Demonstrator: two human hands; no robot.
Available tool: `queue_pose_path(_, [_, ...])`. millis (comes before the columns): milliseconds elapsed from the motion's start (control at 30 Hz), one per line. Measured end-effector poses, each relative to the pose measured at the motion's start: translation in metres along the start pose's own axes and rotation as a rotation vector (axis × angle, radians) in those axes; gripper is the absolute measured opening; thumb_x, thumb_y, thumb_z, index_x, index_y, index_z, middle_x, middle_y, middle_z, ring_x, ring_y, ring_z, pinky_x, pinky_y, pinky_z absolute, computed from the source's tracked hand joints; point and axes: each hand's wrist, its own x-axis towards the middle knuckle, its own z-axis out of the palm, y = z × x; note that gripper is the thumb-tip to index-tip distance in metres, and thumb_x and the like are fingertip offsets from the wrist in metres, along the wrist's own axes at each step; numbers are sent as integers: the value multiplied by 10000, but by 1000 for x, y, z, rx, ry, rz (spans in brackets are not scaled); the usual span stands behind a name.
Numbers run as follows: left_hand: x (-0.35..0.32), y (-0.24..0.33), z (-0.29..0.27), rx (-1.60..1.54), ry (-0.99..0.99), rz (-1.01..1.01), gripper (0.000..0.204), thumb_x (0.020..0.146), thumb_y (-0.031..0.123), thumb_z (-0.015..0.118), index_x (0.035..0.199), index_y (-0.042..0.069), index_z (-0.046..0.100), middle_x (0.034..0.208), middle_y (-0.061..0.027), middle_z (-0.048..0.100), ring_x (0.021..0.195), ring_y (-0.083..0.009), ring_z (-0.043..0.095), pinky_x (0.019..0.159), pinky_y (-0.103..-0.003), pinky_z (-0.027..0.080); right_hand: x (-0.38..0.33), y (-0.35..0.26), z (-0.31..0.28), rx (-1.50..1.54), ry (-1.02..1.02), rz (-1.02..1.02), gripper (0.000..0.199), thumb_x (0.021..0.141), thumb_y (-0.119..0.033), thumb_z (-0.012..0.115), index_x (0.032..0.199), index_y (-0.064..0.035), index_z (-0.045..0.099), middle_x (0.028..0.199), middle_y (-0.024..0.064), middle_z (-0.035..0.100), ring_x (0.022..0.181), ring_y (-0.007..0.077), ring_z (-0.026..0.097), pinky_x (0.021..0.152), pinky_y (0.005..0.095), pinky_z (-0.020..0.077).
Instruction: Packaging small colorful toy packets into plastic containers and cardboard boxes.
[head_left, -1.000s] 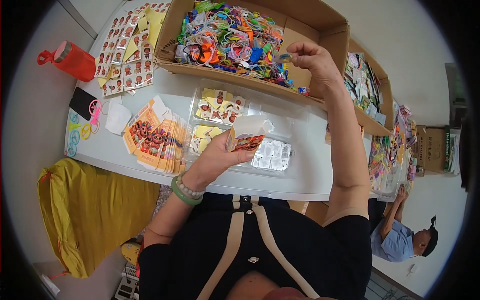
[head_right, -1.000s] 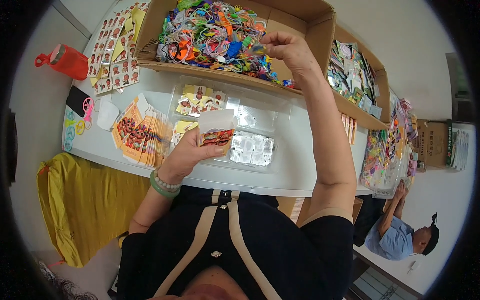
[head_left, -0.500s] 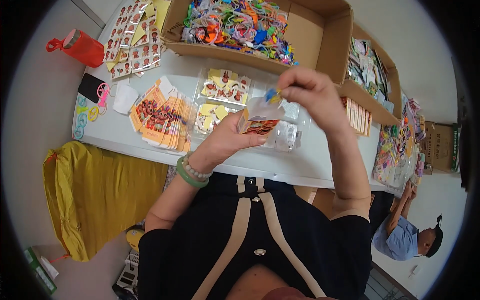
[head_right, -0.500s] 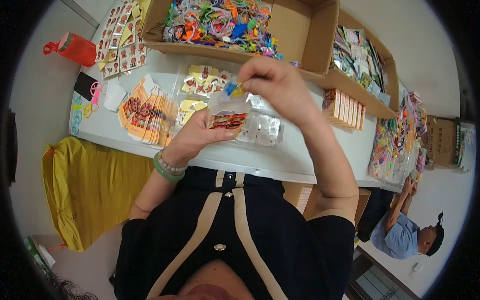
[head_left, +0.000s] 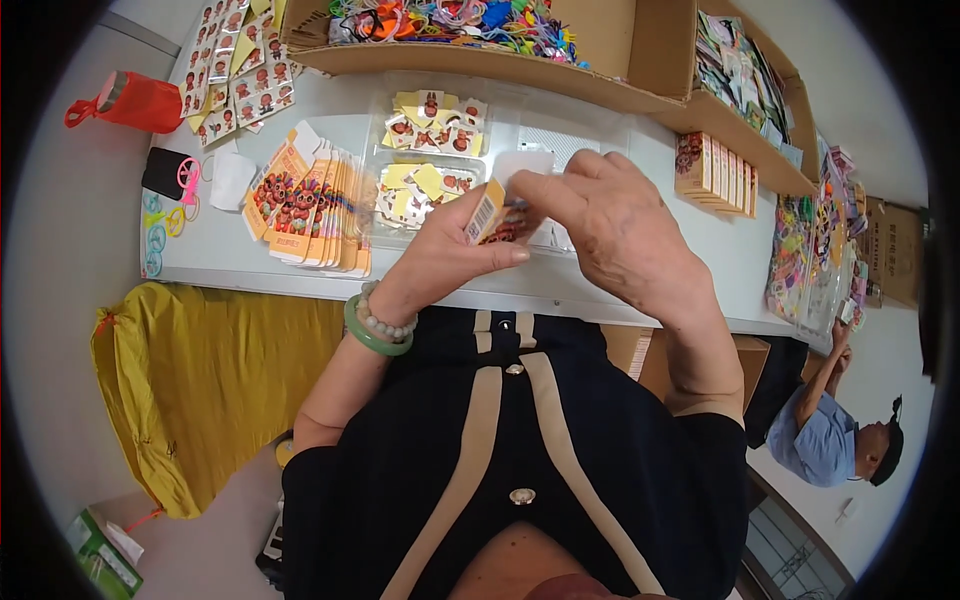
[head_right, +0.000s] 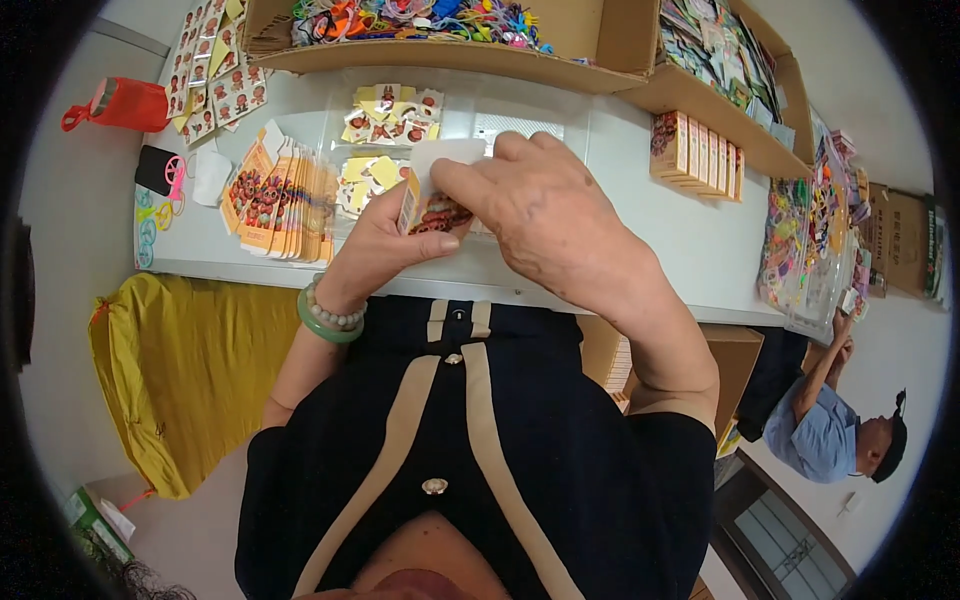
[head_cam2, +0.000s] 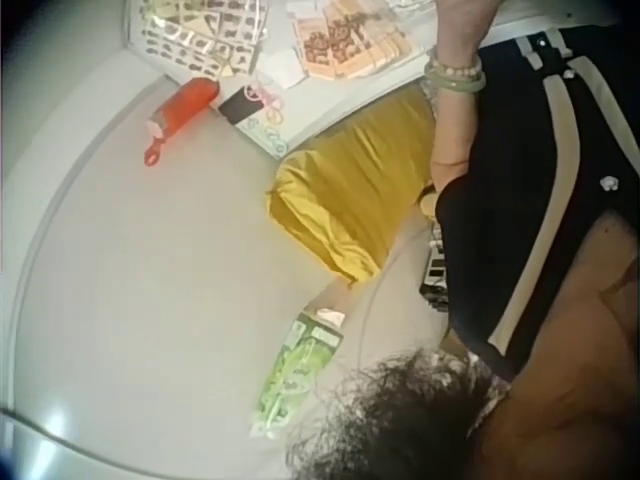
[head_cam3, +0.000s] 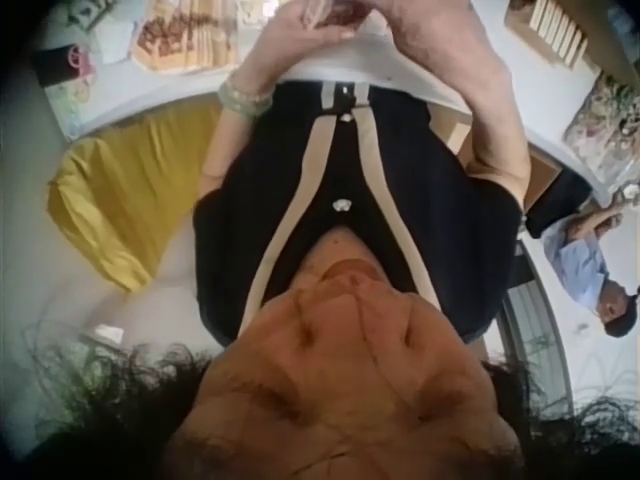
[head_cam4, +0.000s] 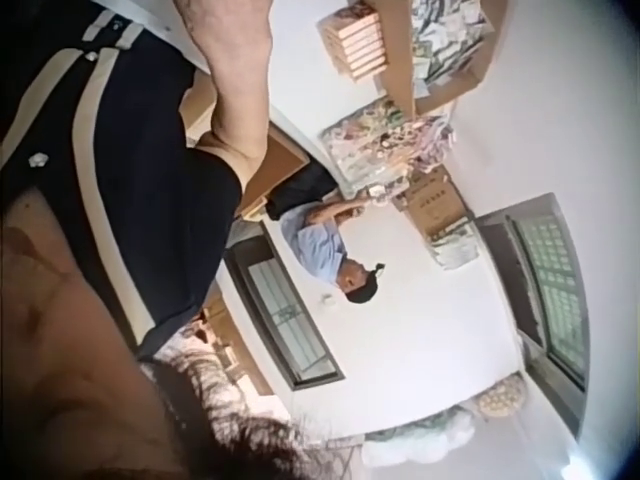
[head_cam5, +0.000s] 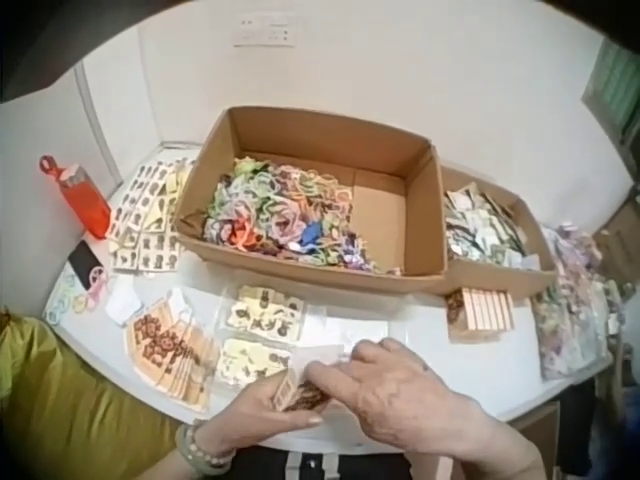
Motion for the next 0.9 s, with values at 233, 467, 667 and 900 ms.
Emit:
queue_pose_path(233, [3,-3,-2,-142,-12,76,475,791,54,695,1220,5,495,1139,-65,583,1021,-119,558,885,-273,461,-18,11,20,496,501,10,411,747,93,546,1130,-57,563,895,99,612,825,265,562,733,319,464])
queue_pose_path(467, [2,-2,-8,-244,230,111,454,800,84,692,1196,-11,491,1098,-83,609,984,-156,593,878,-276,473,-46,45,85,-118,-30,347,222,770,15,508,983,-31,548,973,140,578,833,310,598,705,365,498])
queue_pose_path(667, [5,-9,-6,-290,137,92,626,796,263,696,1271,-37,420,1161,-160,578,1063,-302,593,926,-387,468,-33,57,85,-156,-278,402,153,772,-4,480,913,-39,527,943,141,568,792,348,584,716,430,484])
queue_pose_path(900, [6,-12,-10,-261,156,49,581,822,228,661,1275,-37,412,1169,-165,573,1072,-289,589,933,-383,463,-47,62,78,55,39,367,194,807,-9,513,999,-17,540,948,151,604,799,347,597,728,409,490])
